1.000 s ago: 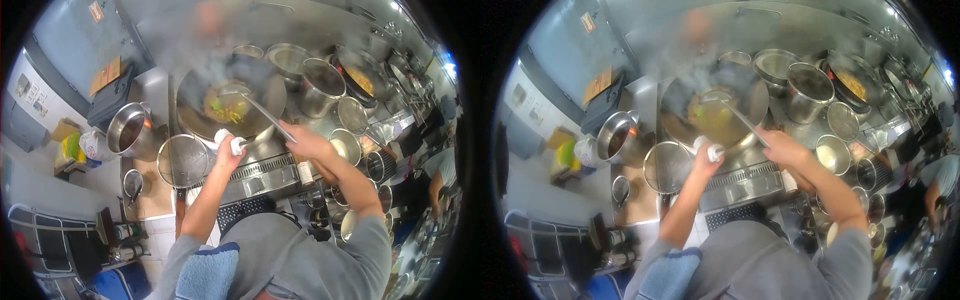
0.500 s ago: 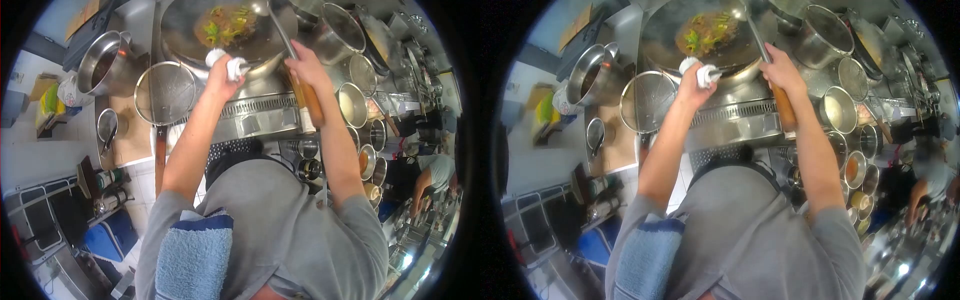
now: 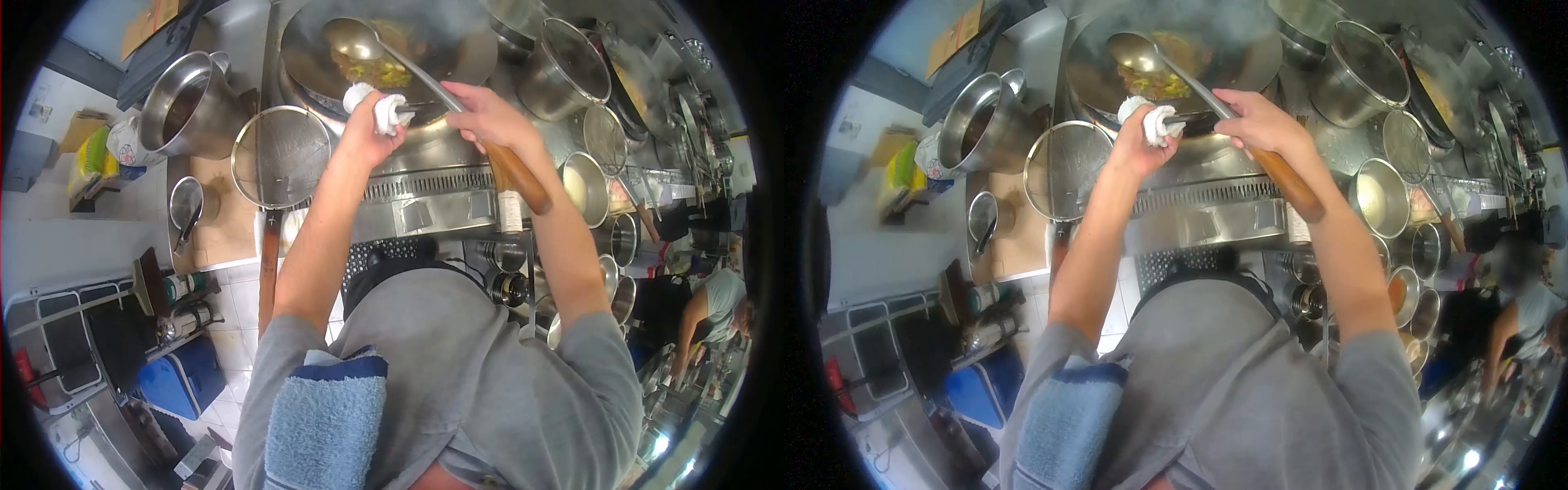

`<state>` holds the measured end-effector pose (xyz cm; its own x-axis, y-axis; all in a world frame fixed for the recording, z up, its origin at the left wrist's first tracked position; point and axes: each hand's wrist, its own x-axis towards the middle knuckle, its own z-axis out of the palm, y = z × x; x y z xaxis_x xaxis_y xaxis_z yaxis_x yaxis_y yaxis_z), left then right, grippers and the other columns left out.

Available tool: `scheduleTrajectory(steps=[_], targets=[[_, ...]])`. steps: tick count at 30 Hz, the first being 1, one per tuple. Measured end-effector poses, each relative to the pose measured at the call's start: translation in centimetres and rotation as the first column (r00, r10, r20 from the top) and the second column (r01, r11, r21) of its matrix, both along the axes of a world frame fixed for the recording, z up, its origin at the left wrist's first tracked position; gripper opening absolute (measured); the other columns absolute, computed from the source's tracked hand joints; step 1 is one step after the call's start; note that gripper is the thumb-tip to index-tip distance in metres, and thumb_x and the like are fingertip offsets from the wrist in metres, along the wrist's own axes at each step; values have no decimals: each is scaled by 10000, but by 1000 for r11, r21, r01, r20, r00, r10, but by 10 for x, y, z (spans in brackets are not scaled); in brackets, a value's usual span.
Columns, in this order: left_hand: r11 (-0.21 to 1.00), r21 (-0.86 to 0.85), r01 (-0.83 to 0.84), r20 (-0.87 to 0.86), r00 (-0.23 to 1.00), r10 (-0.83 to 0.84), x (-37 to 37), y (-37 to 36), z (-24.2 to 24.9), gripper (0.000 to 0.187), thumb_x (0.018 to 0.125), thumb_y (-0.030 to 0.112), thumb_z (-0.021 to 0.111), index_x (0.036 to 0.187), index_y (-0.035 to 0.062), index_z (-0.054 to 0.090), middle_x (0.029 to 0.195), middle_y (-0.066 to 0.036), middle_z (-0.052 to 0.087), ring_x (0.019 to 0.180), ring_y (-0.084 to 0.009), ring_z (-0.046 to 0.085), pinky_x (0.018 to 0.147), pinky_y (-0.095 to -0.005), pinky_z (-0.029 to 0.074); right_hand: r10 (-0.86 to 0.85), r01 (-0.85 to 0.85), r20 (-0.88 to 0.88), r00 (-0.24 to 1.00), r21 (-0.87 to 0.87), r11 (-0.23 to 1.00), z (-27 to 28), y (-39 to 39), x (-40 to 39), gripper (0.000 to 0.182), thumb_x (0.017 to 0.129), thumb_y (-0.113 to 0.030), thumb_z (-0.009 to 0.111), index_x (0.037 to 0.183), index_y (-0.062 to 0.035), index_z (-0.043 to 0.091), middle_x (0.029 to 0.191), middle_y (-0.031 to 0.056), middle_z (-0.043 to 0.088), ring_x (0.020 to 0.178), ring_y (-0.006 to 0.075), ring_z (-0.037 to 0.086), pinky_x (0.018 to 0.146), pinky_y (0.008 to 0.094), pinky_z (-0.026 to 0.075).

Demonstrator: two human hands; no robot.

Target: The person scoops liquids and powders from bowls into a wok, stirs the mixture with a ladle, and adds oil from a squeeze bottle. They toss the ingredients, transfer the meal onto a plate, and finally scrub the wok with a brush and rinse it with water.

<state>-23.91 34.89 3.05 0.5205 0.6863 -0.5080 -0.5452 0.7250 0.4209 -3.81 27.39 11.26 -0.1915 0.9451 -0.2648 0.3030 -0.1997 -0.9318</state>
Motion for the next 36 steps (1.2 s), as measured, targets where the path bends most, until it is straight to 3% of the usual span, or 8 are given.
scheduleTrajectory(steps=[8, 12, 14, 15, 19, 33, 34, 36], targets=[[999, -35, 3, -8, 1000, -3, -1, -4, 3, 203, 879, 289, 573, 1001, 130, 604, 967, -76, 600, 866, -241, 566, 523, -249, 424, -91, -2, 459, 883, 198, 980, -14, 65, 3, 720, 777, -106, 616, 1433, 8, 344, 772, 112, 606, 591, 152, 548, 565, 320, 474], [997, -27, 68, -99, 993, -70, -10, -5, 18, 205, 886, 292, 594, 1036, 153, 581, 964, -31, 603, 916, -260, 585, 657, -327, 483, 16, -277, 676, 737, 279, 919, 24, -13, 21, 738, 751, -73, 606, 1440, -47, 341, 1110, 291, 595, 976, 423, 604, 863, 412, 480], [993, -109, 35, 59, 998, -29, 0, 13, -3, 190, 884, 215, 563, 1055, 134, 541, 977, -73, 611, 909, -262, 588, 739, -409, 502, 10, -289, 674, 739, 303, 908, 36, -52, 26, 746, 765, -87, 628, 1448, -58, 328, 1123, 276, 598, 989, 403, 602, 869, 409, 474], [937, 346, 54, -51, 998, -38, 4, 20, -46, 183, 881, 202, 558, 1048, 130, 533, 973, -83, 612, 899, -256, 589, 742, -420, 503, 10, -282, 658, 753, 309, 908, 41, -65, 27, 751, 771, -98, 641, 1451, -60, 323, 1111, 270, 607, 968, 381, 620, 860, 397, 479], [978, -144, -148, 69, 985, 159, 22, -20, -15, 161, 913, 234, 534, 1054, 160, 512, 939, -46, 608, 845, -212, 580, 645, -391, 503, 215, -274, 590, 778, 10, 962, 87, -88, 34, 739, 794, -135, 659, 1450, -53, 328, 1131, 243, 612, 909, 330, 645, 832, 378, 489], [904, 420, 76, -284, 957, 52, 1, -109, -3, 263, 789, -6, 618, 1020, 80, 526, 963, -87, 594, 880, -158, 573, 714, -327, 498, 30, -265, 751, 659, 195, 944, 28, -47, 20, 752, 790, -109, 647, 1437, 27, 288, 1056, 302, 584, 1003, 433, 576, 872, 446, 467], [999, -3, -33, 54, 998, 33, -1, -110, 15, 205, 827, 47, 599, 1016, 86, 531, 947, -79, 603, 878, -162, 581, 699, -317, 493, 67, -285, 749, 659, 167, 944, 42, -53, 21, 752, 788, -107, 649, 1436, 27, 290, 1054, 304, 584, 1009, 436, 573, 877, 446, 466], [977, 212, -17, -38, 999, 26, -1, -74, 7, 132, 907, 206, 510, 1019, 139, 530, 904, -51, 617, 820, -184, 598, 613, -295, 472, 141, -315, 743, 655, 99, 944, 49, -52, 21, 719, 774, -76, 617, 1413, 36, 307, 997, 294, 599, 972, 428, 591, 847, 456, 477]])
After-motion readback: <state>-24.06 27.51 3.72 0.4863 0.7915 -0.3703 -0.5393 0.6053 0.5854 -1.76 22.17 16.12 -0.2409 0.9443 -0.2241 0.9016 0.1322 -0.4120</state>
